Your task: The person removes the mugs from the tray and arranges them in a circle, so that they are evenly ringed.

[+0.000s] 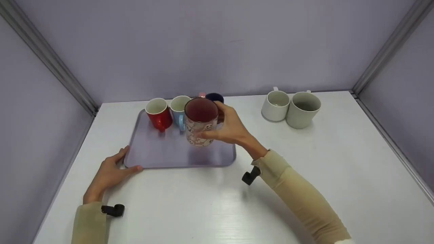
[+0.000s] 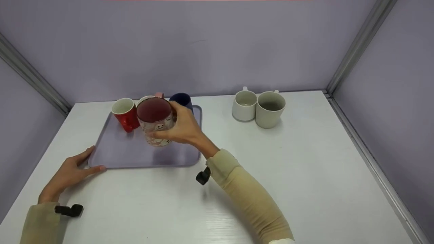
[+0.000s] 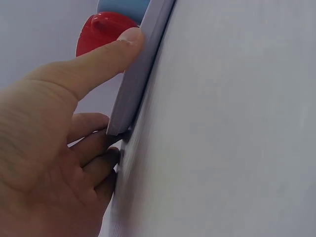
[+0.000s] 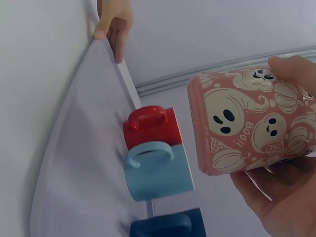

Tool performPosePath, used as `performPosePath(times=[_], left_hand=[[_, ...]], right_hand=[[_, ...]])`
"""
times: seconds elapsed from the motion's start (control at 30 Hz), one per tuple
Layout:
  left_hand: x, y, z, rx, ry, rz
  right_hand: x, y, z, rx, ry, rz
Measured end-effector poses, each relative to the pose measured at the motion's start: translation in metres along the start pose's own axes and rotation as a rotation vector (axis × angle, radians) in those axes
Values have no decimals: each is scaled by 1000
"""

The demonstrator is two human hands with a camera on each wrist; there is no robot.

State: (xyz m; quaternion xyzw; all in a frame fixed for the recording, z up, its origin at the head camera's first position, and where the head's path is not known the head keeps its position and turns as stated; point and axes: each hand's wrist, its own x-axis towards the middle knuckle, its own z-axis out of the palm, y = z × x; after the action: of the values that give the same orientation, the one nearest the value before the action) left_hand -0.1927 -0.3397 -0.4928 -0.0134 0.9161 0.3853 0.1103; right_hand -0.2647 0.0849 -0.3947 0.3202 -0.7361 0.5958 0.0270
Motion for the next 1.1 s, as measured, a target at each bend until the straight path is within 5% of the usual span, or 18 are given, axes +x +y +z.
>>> performPosePath(times=[0.3, 0.57, 0.83, 1.1], left_hand=[[-7, 2, -6, 18, 14, 7], [-11, 1, -5, 18, 22, -3], [-14, 1, -2, 0, 25, -4], [-9, 8, 3, -56, 7, -11]], right_hand=[[-21, 8, -59, -27, 22, 29], [-48, 10, -108, -124, 128, 96], [-90, 1, -153, -189, 233, 144], [-144, -9, -195, -331, 420, 226]])
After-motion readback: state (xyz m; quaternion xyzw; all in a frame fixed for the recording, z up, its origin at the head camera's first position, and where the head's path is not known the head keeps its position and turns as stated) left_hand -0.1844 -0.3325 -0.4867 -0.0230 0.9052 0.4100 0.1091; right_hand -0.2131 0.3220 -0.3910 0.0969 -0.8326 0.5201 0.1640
